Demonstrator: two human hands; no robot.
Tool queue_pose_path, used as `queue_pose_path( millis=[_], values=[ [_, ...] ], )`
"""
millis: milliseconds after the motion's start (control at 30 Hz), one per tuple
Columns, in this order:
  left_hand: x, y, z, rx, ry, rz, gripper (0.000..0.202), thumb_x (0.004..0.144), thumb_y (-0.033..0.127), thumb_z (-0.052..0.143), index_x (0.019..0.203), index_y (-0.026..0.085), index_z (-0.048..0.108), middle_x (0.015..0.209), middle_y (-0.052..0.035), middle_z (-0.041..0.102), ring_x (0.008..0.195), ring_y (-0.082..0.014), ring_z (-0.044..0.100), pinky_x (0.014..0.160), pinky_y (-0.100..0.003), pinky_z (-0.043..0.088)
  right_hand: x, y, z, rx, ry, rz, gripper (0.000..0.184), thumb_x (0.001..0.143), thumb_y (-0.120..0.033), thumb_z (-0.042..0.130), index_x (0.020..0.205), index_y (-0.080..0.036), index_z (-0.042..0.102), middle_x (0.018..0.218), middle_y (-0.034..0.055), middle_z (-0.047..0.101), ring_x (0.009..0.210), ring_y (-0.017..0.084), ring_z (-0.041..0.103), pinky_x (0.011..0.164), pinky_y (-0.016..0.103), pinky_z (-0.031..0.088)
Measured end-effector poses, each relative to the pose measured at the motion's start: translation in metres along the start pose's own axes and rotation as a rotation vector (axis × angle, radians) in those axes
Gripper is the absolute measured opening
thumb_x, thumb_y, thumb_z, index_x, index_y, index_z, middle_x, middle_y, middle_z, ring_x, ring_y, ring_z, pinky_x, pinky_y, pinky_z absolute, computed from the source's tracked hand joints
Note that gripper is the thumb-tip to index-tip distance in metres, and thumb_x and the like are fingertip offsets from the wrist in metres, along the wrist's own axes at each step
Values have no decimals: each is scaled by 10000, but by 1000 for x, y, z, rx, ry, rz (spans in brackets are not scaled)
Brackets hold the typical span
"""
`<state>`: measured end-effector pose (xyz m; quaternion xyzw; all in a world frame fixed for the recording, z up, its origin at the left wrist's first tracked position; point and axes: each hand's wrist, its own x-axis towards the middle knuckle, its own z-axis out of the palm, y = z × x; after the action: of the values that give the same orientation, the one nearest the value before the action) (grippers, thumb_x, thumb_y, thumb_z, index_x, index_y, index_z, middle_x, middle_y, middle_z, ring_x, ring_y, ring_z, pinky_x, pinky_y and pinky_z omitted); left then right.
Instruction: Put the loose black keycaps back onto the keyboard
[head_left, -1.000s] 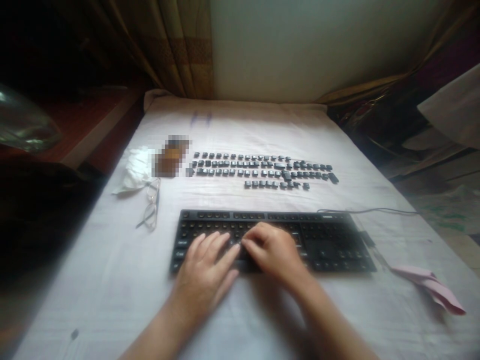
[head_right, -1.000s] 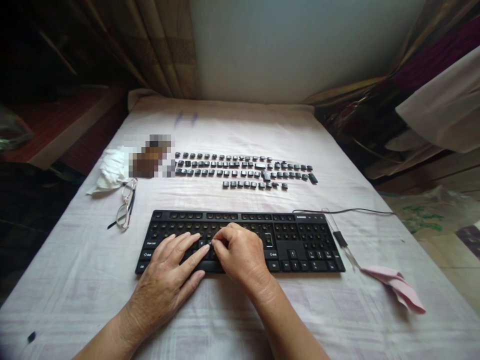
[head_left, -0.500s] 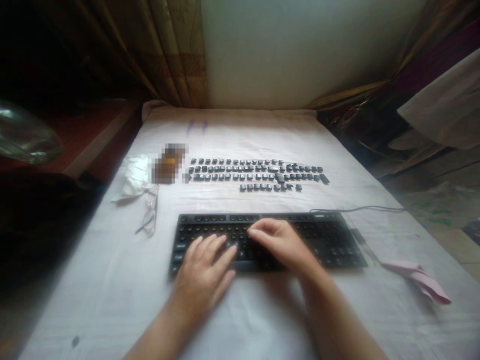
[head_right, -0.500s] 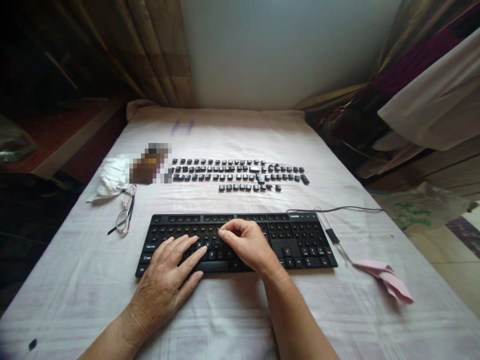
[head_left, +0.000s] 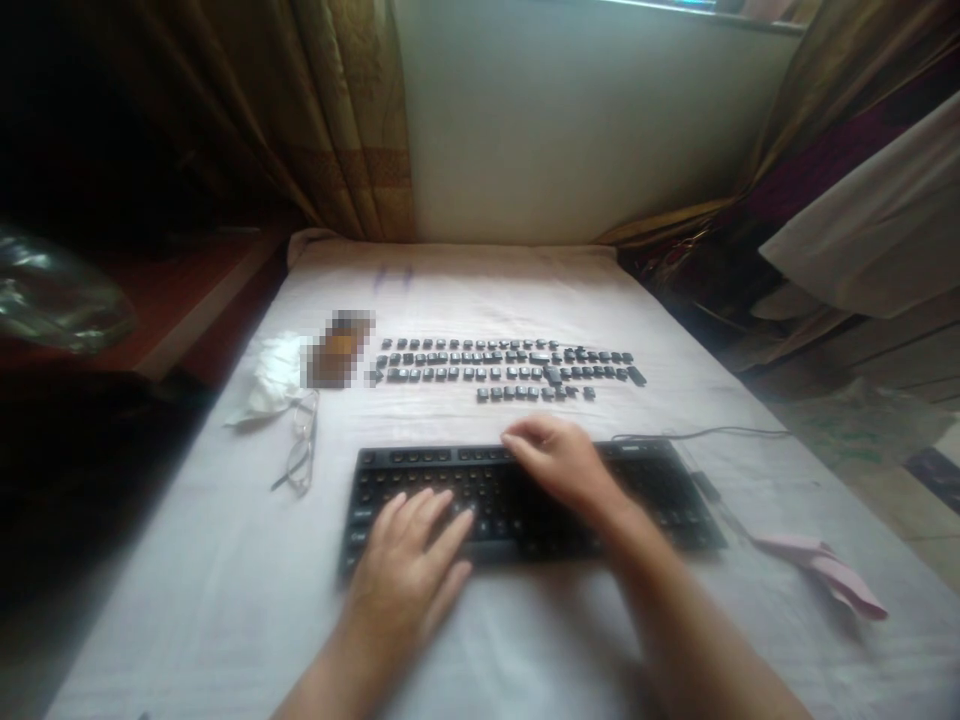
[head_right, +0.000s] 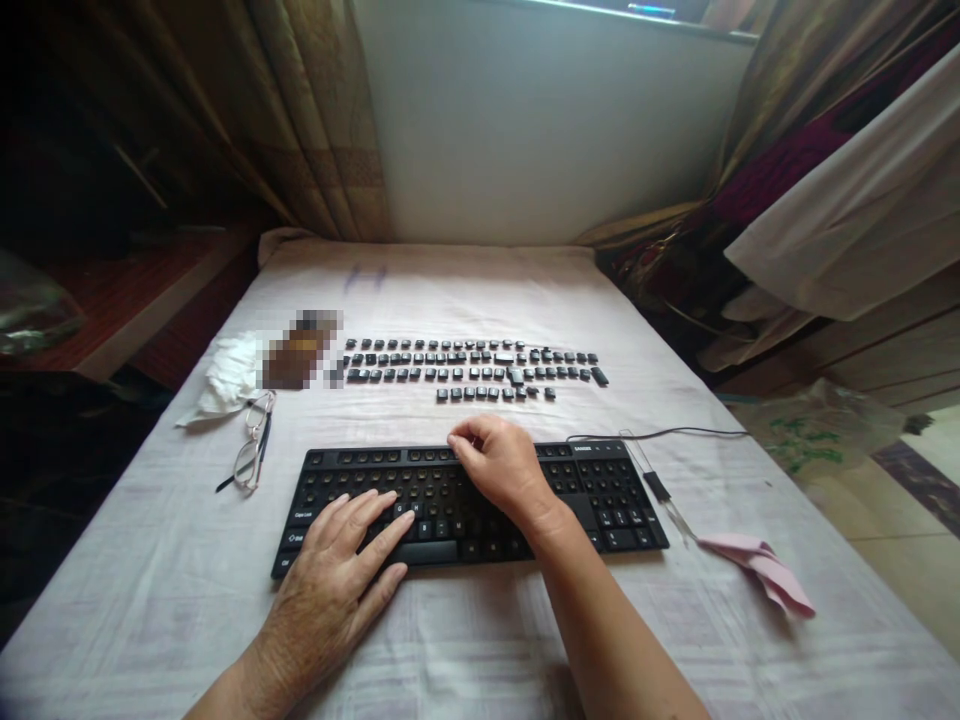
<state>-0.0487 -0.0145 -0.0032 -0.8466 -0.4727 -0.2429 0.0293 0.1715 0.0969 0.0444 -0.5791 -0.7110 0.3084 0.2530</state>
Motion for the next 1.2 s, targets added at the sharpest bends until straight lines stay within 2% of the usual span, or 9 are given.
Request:
queue_pose_path(
  millis=[133,233,333,467,633,867,1033,1100,1200],
  values=[
    [0,-1,1,2,17,-1,359,965,276,482,1297,248,616,1328,-72,615,1251,-249,533,1102,-461,361,36,9,6,-420,150,-66,173,876,-260,582,857,-240,752,925,51,735,839,208,651,719,299,465],
    [-1,-1,1,4,19,0,364,960,273,488,1301,253,612,1330,-69,614,1249,-248,536,1095,-461,371,56,16,12,-575,182,-140,172,885,-264,604,950,-247,763,1004,67,716,946,227,621,777,305,450],
    [-1,-1,2,6,20,-5,366,957,273,489,1301,259,611,1333,-65,613,1250,-249,535,1093,-464,373,66,23,18,-619,176,-223,228,856,-264,648,1057,-248,754,1116,81,688,1038,251,575,881,343,413],
    [-1,-1,1,5,21,-1,367,957,267,486,1302,261,610,1335,-63,611,1252,-249,533,1090,-461,379,71,28,21,-654,166,-228,265,848,-304,659,1095,-262,747,1205,89,648,1103,273,524,911,383,375],
    [0,-1,0,7,18,2,370,952,253,493,1303,260,609,1334,-68,608,1235,-252,545,1080,-464,398,74,23,22,-685,102,-227,228,871,-336,646,1058,-272,760,1250,86,629,1144,275,501,936,400,357],
    [0,-1,0,14,14,2,370,947,251,499,1300,254,613,1336,-69,610,1238,-256,544,1077,-470,404,75,12,23,-694,47,-243,180,879,-269,630,985,-201,759,1256,118,625,1135,293,507,925,416,375],
    [0,-1,-1,14,12,-1,369,954,261,492,1303,258,612,1331,-67,616,1241,-249,541,1081,-464,398,60,8,18,-581,116,-262,164,885,-245,631,996,-189,738,1222,119,650,1135,288,541,958,423,393],
    [1,-1,-2,7,10,-1,366,957,268,487,1299,259,614,1331,-71,615,1245,-250,539,1084,-464,392,41,6,13,-463,136,-271,147,881,-235,638,986,-183,726,1152,115,681,1095,273,580,947,407,422],
    [1,-1,-2,1,10,9,358,959,269,489,1293,253,619,1338,-77,609,1250,-253,537,1093,-463,376,2,4,5,-272,83,-243,131,882,-230,627,982,-195,704,1030,83,714,990,231,640,869,350,486]
  ],
)
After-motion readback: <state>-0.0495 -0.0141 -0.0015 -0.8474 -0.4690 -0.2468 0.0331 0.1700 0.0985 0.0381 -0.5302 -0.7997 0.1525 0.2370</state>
